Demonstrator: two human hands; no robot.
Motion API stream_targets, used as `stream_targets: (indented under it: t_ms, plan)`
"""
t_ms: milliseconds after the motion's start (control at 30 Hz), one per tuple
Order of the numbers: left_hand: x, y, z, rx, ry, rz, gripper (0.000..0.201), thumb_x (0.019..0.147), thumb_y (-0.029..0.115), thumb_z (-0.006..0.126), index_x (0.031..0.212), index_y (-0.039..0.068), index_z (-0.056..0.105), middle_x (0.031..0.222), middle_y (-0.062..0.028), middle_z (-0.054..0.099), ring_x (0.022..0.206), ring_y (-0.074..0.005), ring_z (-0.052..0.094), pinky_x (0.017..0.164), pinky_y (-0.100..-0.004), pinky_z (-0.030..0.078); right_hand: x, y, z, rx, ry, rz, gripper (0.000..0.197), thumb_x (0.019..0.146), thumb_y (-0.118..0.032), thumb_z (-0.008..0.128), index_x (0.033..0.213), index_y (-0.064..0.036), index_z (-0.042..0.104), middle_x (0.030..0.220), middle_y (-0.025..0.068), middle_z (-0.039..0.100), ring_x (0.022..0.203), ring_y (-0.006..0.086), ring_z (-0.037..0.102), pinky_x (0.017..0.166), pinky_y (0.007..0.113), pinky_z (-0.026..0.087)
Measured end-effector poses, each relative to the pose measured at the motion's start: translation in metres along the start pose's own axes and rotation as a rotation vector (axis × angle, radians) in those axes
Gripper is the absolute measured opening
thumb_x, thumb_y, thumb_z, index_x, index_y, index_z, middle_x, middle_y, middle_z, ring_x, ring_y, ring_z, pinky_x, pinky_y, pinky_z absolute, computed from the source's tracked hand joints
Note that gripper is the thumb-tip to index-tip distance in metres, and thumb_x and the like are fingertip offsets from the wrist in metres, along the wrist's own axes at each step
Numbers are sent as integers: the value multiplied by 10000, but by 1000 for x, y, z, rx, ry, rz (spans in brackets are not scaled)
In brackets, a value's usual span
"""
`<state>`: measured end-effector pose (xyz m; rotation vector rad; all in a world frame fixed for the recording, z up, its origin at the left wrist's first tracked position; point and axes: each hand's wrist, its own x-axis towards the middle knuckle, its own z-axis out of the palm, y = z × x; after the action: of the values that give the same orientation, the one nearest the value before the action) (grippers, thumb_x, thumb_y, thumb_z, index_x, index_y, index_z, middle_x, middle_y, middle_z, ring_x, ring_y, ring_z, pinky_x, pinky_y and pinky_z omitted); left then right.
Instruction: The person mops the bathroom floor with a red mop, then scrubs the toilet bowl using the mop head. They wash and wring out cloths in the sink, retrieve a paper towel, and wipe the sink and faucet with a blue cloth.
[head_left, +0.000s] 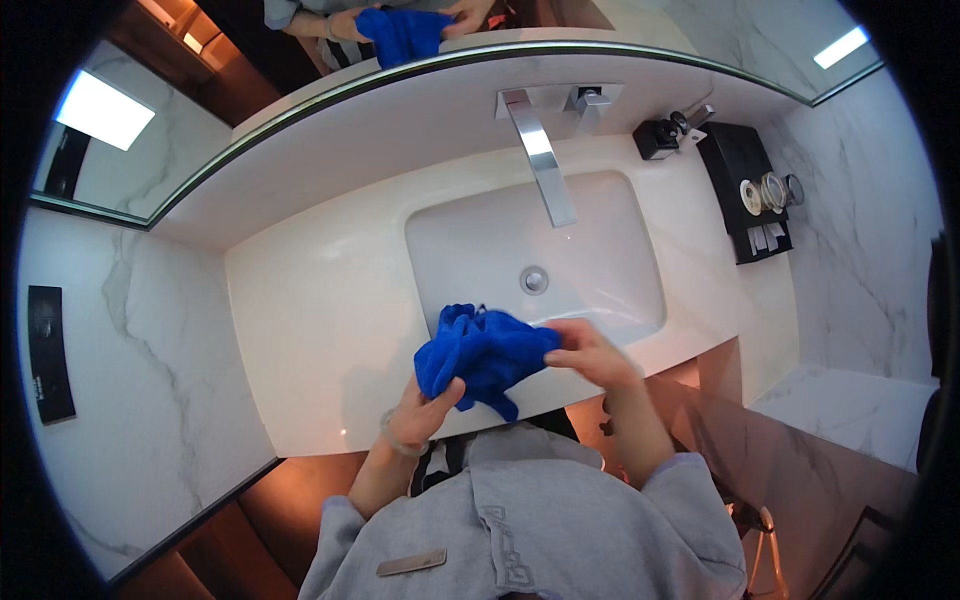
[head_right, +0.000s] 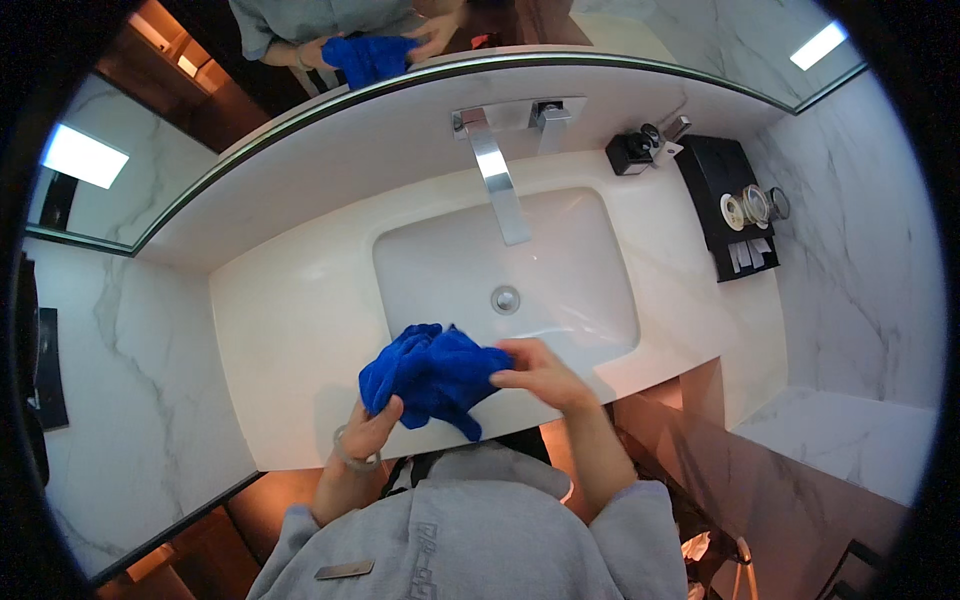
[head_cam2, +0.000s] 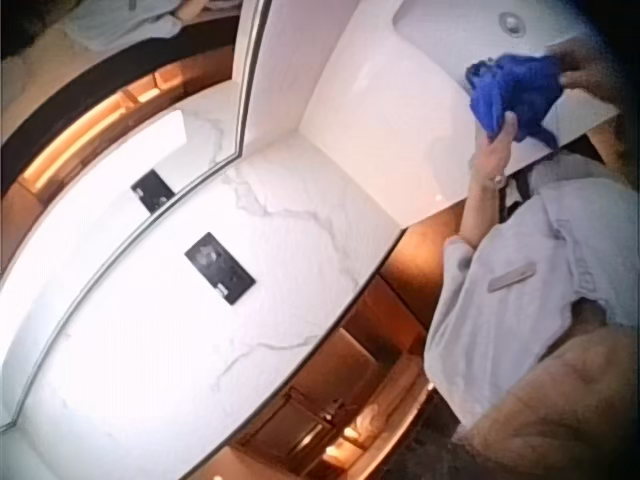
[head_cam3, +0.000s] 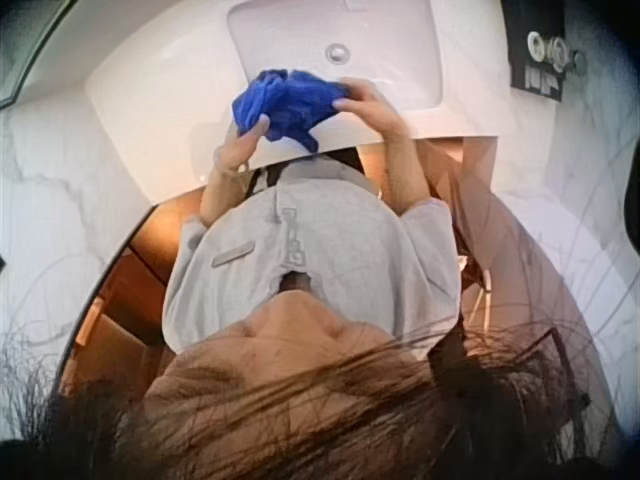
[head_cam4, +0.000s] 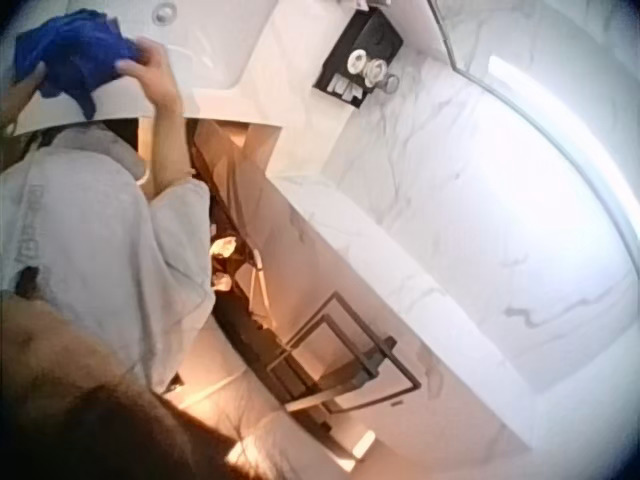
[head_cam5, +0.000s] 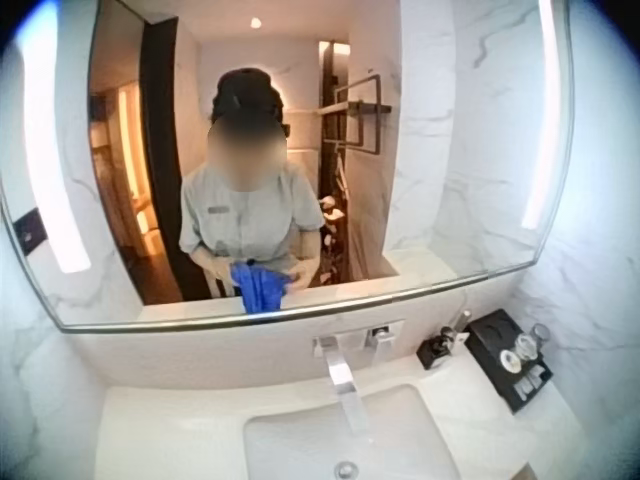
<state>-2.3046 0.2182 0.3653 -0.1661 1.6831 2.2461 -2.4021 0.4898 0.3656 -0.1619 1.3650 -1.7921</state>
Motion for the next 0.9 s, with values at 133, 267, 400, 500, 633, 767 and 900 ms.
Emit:
stream_targets:
  t_ms: [133,267,400,500,633,767,900]
  plan:
    - [-23,79,19,391,-78,-173,202,925,172,604,999,-3,536,840,-16,535,781,-120,474,695,-301,416,-51,-85,3,-795,350,-466,157,751,-9,720,901,8,678,767,67,614,706,141,574,663,255,448]
    - [-56,78,8,85,-307,-180,255,951,185,563,1103,-20,544,961,-65,627,856,-150,541,758,-333,453,-24,-108,47,-739,747,-498,157,794,-56,717,945,-26,686,764,80,635,591,114,563,516,247,429]
    - [-57,41,5,-304,-78,-178,553,966,167,533,1427,-31,301,1393,-142,451,1266,-199,435,1063,-324,344,52,-46,56,-674,379,-314,703,824,-168,699,1419,-84,334,1093,194,634,970,285,644,840,346,515]
    - [-74,-18,-20,-142,155,-363,527,962,132,538,1413,-35,322,1408,-146,429,1294,-208,410,1077,-330,324,106,98,47,-943,-283,-90,978,824,-276,699,1503,-42,35,1557,224,36,1443,354,84,1158,466,125]
    - [-74,-31,-33,43,262,-442,446,968,85,492,1388,-12,379,1337,-147,491,1252,-200,450,1059,-332,343,196,177,4,-1326,-254,-265,912,715,-178,757,1469,-76,255,1555,200,96,1426,389,134,1081,534,295]
    - [-34,-26,-23,-51,265,-400,384,974,93,478,1339,-18,434,1303,-127,524,1193,-186,490,1038,-324,359,237,95,-104,-1296,51,-292,843,659,-102,769,1412,-137,391,1468,122,375,1341,310,371,1029,406,400]
    - [-24,-35,-22,-104,226,-352,351,978,106,474,1310,-6,468,1278,-109,541,1172,-184,503,1021,-328,375,135,98,-200,-1688,443,93,691,837,-215,601,1463,-144,316,1537,159,208,1391,328,259,1070,570,260]
